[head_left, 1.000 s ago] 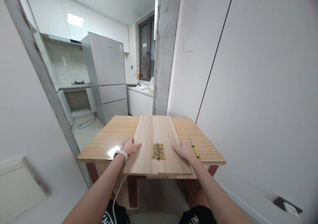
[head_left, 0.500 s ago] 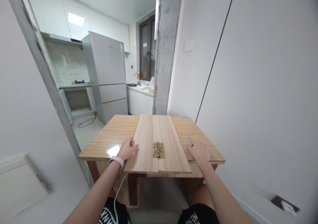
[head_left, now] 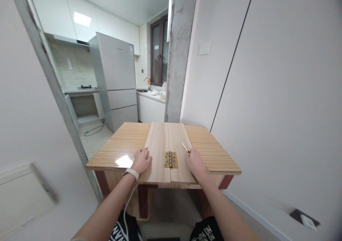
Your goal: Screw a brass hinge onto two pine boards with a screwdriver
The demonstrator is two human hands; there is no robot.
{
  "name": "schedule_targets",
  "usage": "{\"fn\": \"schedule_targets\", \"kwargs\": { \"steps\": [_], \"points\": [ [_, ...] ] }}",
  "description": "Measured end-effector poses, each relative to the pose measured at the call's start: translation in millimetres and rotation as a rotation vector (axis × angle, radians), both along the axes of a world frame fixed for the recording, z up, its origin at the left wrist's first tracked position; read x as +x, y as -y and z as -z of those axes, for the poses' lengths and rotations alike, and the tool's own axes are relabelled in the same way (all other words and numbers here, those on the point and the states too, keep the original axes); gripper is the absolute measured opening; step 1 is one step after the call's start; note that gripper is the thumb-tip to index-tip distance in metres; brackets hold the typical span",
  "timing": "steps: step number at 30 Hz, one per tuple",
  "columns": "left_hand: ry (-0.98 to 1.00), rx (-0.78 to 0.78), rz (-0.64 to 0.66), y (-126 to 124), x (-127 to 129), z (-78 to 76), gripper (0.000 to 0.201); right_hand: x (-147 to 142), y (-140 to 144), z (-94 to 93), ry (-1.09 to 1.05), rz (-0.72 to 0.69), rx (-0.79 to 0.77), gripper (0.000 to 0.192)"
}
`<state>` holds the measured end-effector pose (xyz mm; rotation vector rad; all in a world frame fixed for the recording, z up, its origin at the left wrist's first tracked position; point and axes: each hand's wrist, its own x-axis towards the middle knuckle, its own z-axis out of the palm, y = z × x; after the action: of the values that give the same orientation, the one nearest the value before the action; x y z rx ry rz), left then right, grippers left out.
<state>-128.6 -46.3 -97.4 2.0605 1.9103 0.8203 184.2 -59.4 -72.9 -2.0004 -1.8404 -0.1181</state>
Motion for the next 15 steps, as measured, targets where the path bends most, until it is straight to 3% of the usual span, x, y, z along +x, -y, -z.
{"fn": "schedule_targets", "kwargs": {
  "steps": [6, 15],
  "points": [
    [0.024, 0.007, 0.002, 1, 1, -0.8, 0.055, -15, 5, 12.5, 0.030, 0.116, -0.019, 0.026],
    [0.173, 0.042, 0.016, 0, 2, -3.3, 0.056, -1, -4, 18.6, -0.020, 0.029, -0.044, 0.024]
  ]
}}
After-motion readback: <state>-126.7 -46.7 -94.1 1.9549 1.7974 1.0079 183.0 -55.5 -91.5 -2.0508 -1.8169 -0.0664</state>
